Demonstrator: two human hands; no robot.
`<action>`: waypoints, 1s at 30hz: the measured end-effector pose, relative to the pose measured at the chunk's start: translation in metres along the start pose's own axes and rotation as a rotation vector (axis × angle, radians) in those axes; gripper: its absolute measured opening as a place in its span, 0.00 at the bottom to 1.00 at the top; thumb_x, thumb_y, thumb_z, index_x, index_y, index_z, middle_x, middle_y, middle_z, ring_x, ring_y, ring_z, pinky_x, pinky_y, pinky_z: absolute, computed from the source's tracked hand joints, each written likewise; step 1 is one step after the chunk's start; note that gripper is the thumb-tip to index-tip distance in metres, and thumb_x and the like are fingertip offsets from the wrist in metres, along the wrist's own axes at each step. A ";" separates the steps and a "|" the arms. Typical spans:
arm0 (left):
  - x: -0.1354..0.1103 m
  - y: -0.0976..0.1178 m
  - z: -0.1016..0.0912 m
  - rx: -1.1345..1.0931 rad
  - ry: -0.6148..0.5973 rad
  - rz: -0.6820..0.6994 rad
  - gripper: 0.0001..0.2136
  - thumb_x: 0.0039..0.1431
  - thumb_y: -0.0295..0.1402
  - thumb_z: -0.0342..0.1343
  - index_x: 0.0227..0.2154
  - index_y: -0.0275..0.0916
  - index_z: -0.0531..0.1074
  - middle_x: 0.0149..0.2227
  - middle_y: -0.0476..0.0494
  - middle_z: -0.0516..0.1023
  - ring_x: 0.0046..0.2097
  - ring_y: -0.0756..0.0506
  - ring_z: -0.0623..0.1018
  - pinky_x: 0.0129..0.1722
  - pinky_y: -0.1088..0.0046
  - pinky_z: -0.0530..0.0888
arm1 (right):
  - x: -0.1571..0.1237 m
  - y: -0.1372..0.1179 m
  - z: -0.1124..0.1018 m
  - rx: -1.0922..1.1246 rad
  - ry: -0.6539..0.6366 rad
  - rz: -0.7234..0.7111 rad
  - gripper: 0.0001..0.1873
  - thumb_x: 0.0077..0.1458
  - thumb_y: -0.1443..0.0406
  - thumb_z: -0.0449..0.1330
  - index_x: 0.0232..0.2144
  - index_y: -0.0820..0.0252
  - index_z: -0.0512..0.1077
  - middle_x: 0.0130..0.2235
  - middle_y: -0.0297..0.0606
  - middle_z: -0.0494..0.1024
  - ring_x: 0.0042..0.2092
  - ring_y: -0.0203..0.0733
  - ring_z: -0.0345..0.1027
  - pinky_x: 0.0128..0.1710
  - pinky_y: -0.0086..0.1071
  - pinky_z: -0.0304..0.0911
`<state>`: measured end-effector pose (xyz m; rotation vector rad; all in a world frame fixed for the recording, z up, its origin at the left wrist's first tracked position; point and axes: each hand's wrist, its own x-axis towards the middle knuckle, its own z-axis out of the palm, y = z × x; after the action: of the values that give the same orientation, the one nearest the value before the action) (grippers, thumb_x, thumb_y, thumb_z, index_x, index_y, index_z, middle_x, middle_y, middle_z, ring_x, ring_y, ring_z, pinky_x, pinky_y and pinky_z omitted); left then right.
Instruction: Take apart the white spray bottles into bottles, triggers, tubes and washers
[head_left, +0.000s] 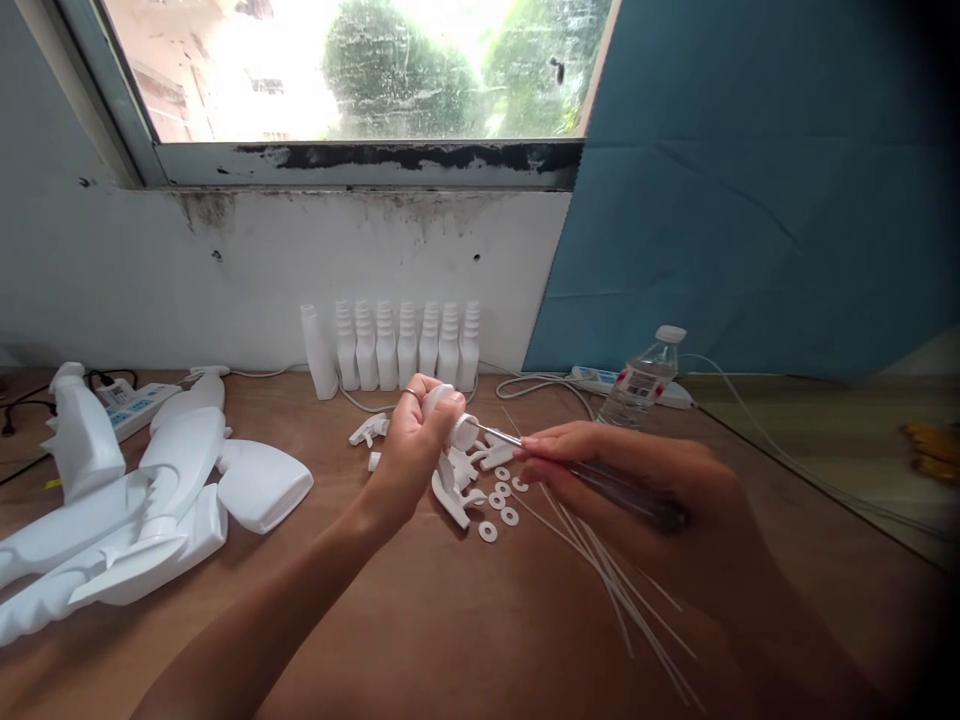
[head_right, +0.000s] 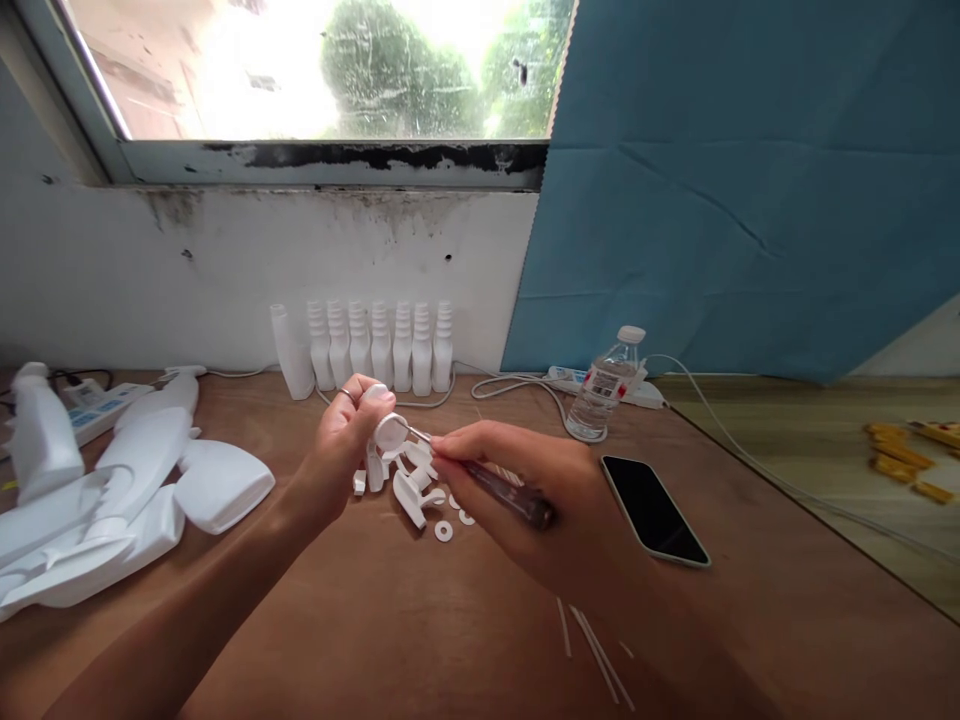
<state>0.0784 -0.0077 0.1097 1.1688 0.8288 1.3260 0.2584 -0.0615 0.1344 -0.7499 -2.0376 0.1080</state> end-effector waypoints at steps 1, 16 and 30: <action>0.000 -0.001 0.000 0.020 -0.013 0.012 0.13 0.59 0.40 0.56 0.32 0.40 0.58 0.22 0.56 0.59 0.22 0.57 0.60 0.21 0.84 0.61 | 0.000 -0.001 -0.001 -0.014 -0.016 -0.030 0.11 0.54 0.75 0.62 0.39 0.58 0.71 0.37 0.35 0.80 0.35 0.35 0.74 0.34 0.26 0.70; 0.000 0.016 -0.004 -0.037 -0.064 -0.101 0.12 0.55 0.40 0.56 0.29 0.41 0.58 0.20 0.57 0.59 0.18 0.56 0.57 0.15 0.82 0.56 | 0.003 0.004 0.002 0.118 0.021 -0.116 0.16 0.54 0.77 0.59 0.41 0.54 0.72 0.38 0.37 0.80 0.36 0.40 0.76 0.30 0.30 0.71; 0.009 0.028 -0.023 0.261 -0.198 -0.035 0.11 0.56 0.37 0.55 0.26 0.39 0.59 0.22 0.55 0.57 0.21 0.56 0.57 0.19 0.84 0.57 | 0.009 0.034 0.002 0.745 -0.091 0.316 0.02 0.57 0.68 0.61 0.34 0.60 0.75 0.33 0.38 0.80 0.34 0.41 0.77 0.35 0.37 0.74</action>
<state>0.0496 0.0011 0.1315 1.4574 0.8905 1.0749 0.2694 -0.0291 0.1281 -0.5754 -1.7451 1.0328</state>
